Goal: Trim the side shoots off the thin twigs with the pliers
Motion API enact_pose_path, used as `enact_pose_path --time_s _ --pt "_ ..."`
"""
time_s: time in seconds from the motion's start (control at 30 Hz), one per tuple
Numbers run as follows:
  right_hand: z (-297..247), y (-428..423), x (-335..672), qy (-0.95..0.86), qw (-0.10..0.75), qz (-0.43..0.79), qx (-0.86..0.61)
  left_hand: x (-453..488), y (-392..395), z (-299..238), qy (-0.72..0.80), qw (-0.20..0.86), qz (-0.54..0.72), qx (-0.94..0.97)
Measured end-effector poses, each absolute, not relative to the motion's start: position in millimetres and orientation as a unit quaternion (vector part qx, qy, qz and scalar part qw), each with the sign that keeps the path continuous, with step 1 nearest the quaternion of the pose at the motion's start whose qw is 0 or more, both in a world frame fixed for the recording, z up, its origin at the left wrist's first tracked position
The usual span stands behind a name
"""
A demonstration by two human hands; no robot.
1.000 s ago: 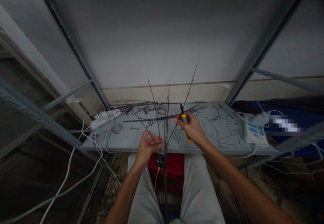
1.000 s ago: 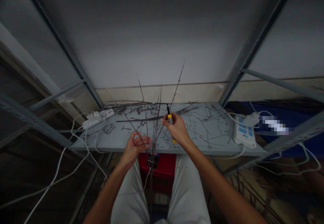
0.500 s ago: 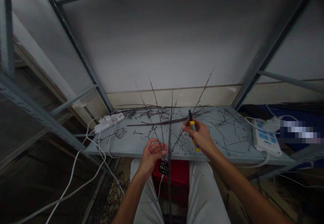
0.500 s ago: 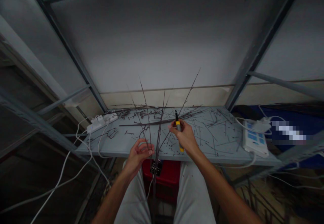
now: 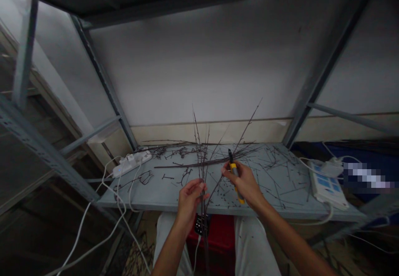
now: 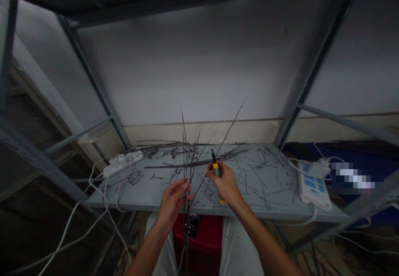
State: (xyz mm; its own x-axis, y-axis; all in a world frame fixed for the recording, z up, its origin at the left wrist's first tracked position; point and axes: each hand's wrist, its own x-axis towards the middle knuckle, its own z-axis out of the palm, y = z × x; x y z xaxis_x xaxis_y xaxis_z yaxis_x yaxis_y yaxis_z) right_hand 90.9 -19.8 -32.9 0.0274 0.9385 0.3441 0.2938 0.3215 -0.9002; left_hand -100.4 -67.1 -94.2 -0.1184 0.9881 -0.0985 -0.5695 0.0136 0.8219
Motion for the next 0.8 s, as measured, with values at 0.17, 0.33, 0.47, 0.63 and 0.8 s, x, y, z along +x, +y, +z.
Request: enact_pose_path --time_s 0.17,0.33,0.47,0.63,0.8 --pt "-31.5 -21.2 91.6 -0.609 0.515 0.358 -0.486 -95.8 -58.6 -90.1 0.353 0.608 0.658 0.270" --pt "-29.6 -23.1 91.2 -0.612 0.512 0.363 -0.481 -96.0 -45.5 -78.4 0.338 0.603 0.663 0.289" --pt "-27.3 -23.4 90.0 -0.610 0.512 0.360 -0.485 -95.7 -39.4 -69.2 0.339 0.598 0.661 0.301" --pt "-28.2 -21.6 91.0 -0.616 0.521 0.355 -0.473 -93.7 -40.0 -62.7 0.327 0.597 0.662 0.313" --pt "-29.6 -20.8 93.4 -0.625 0.509 0.355 -0.474 -91.1 -36.7 -56.5 0.316 0.595 0.669 0.314"
